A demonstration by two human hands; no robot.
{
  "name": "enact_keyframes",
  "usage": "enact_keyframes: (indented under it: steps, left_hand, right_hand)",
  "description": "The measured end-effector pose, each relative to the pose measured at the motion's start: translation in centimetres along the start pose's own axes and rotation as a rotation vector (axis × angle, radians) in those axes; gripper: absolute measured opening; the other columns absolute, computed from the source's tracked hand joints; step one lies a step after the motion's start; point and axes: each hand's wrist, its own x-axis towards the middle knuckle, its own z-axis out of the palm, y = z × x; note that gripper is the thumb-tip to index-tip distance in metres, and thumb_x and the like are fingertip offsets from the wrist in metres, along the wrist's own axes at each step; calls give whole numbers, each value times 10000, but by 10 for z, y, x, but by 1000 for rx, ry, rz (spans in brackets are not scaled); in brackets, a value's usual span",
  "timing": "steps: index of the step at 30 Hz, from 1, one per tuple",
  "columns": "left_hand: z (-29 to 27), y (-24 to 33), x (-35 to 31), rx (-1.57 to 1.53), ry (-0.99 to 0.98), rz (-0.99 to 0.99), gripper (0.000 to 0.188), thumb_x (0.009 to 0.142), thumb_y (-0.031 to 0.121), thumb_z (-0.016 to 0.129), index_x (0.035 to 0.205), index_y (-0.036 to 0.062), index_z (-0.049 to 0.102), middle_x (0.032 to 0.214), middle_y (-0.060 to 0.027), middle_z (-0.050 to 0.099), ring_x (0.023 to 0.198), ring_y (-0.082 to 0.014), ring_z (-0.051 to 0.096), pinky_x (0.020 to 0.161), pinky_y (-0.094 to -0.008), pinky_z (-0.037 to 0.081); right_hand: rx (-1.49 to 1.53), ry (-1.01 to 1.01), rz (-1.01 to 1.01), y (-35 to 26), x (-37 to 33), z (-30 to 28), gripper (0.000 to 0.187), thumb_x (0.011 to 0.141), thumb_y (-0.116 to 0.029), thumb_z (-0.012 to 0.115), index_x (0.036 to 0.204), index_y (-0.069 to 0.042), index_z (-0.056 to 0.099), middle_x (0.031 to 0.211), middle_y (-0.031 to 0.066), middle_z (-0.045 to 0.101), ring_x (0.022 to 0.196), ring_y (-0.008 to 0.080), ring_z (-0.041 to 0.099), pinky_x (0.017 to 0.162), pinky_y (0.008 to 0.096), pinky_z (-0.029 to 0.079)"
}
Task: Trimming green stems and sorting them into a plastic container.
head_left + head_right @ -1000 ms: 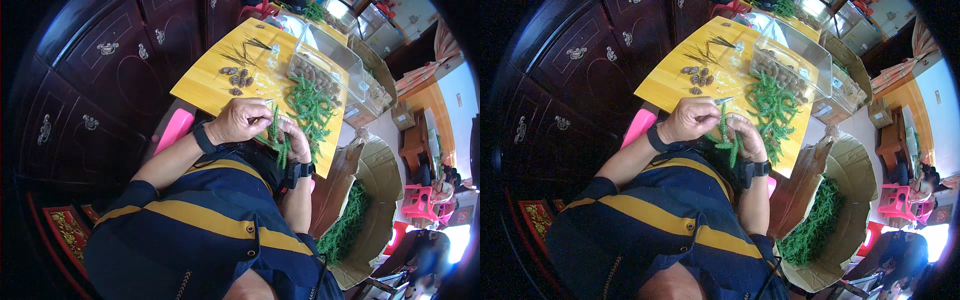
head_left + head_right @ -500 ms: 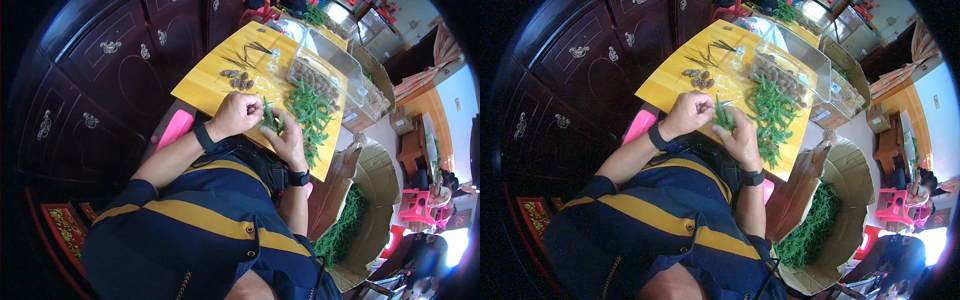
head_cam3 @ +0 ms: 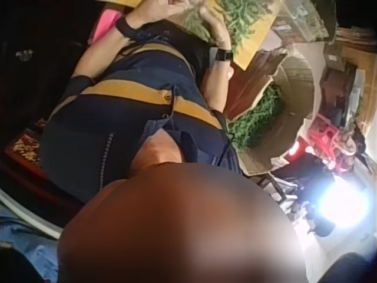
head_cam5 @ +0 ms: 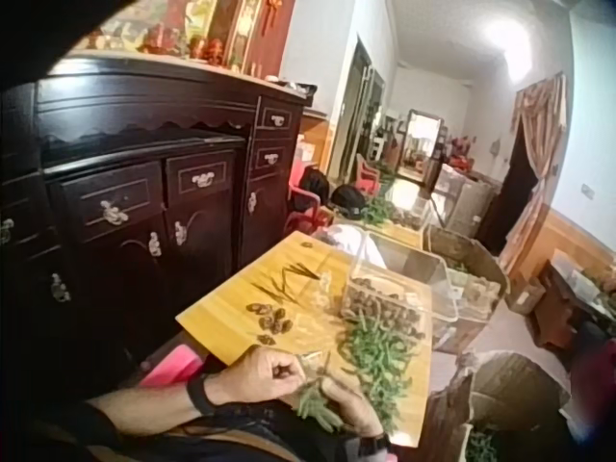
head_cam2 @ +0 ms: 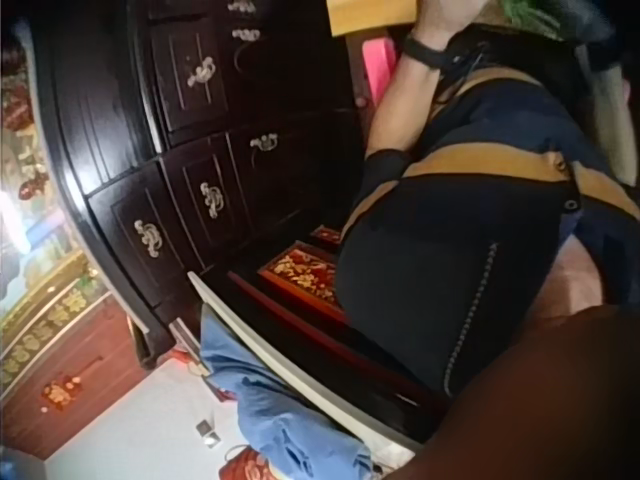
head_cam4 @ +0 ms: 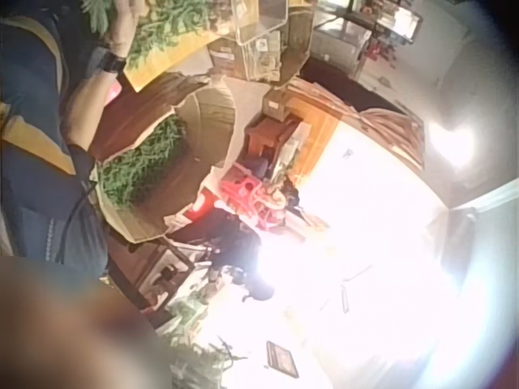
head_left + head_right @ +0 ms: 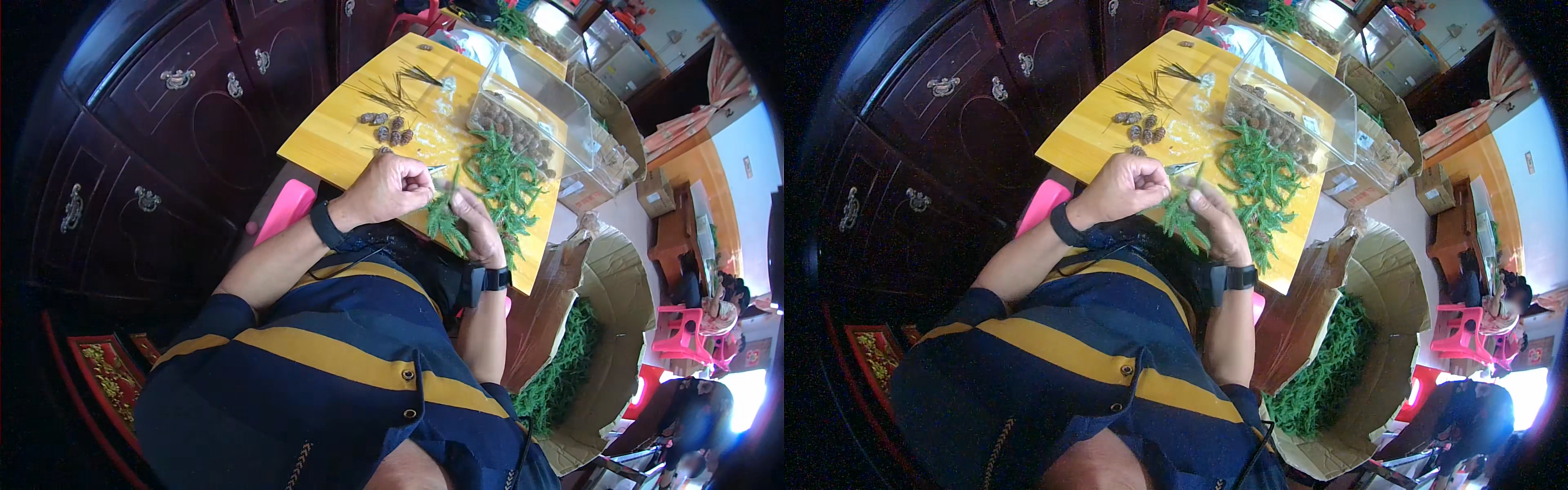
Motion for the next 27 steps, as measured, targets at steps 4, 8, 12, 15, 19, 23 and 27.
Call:
enact_keyframes:
  steps: [4,8,12,15,19,23,27]
  left_hand:
    - [-7,-11,4,107,14,-26,64,864,1,670,802,-2,653,718,47,611,655,-4,534,591,-189,439]
    - [-5,-20,6,51,79,-24,79,862,11,675,791,2,642,712,49,602,653,-1,530,589,-188,432]
    - [-5,-17,8,42,134,-94,75,866,21,674,796,11,647,716,45,604,651,-7,534,585,-193,431]
    - [-6,-10,9,-107,149,-191,92,834,21,672,749,-13,662,671,30,610,619,-23,524,565,-231,444]
    - [-7,-13,7,-182,59,-182,71,873,27,670,805,11,656,719,45,607,635,-13,527,574,-197,428]
    - [-1,-1,5,-161,61,-77,59,873,12,665,814,5,660,721,42,613,625,-7,517,566,-191,416]
    - [4,3,3,-72,31,38,61,866,-5,663,806,5,664,718,42,618,613,-9,514,546,-192,405]
  right_hand:
    - [-464,385,-376,-20,-5,30,442,922,-220,692,1312,-49,575,1175,106,655,1107,209,620,935,342,492]
    - [-923,400,-717,-41,-16,43,505,858,-198,729,1315,-55,571,1250,137,631,1214,265,577,1016,396,449]
    - [-1281,162,-692,-50,-24,57,520,784,-161,762,1263,-39,600,1236,150,640,1234,297,568,1049,418,424]
    - [-1392,211,-737,-45,-20,64,497,741,-131,776,1201,-16,628,1187,144,663,1191,308,594,1022,422,448]
    - [-1326,224,-719,-29,-8,44,335,815,-129,748,1114,-11,653,1101,111,690,1042,291,656,927,402,508]
    - [-876,245,-332,-23,-10,25,214,909,-188,691,1022,-11,650,1007,81,685,847,252,682,807,367,541]
    - [-252,131,-192,-11,-2,11,221,978,-243,618,987,-23,629,950,73,658,748,200,658,760,332,535]
